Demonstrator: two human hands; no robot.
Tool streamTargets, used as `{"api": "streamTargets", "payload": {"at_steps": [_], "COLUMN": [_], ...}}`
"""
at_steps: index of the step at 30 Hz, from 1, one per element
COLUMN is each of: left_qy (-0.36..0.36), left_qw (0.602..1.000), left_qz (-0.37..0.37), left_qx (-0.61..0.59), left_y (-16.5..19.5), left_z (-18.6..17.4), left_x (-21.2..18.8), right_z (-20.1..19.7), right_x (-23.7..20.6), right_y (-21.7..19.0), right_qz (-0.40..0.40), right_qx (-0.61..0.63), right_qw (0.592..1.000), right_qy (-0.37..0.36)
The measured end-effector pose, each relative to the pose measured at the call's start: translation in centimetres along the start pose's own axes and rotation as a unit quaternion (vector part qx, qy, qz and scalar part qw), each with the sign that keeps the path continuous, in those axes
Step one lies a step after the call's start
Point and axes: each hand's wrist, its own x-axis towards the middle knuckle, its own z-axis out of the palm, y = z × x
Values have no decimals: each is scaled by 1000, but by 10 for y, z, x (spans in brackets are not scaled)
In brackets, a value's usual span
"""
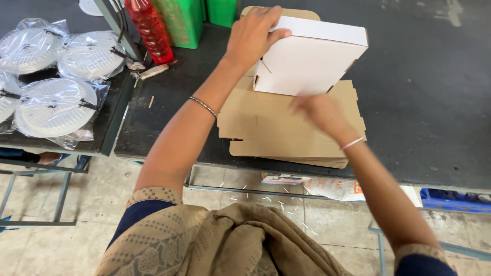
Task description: The person folds and assembles white cardboard inner boxes, fitting the side panels together inside an open brown outer carton. They place a round LED light fixture into a completed white box, close it, and stack the finished boxes on the table.
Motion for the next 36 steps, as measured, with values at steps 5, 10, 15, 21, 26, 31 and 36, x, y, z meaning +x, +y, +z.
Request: {"api": "streamTargets", "payload": {"at_steps": [5,10,15,21,26,31,36], "left_qy": [-9,10,19,33,47,13,38], "left_qw": [999,998,998,997,996,998,995], "left_qz": [2,8,-8,1,7,-13,0], "left_qx": [-45,-59,-61,-71,-77,-65,-91], "left_y": [1,-2,-2,-2,-2,-4,-6], "left_z": [-4,-2,4,-1,2,5,4], "left_x": [-3,-7,-8,-8,-7,-5,-6], "right_z": [45,62,86,88,90,102,115], "right_x": [51,78,48,77,83,83,63], "right_y": [-48,-30,-40,-53,-40,-26,-28], "right_qz": [106,251,277,383,275,281,178], "right_qx": [-40,359,338,332,531,549,432], "right_qw": [983,899,887,858,799,781,855], "right_qy": [145,1,-147,84,70,99,-225]}}
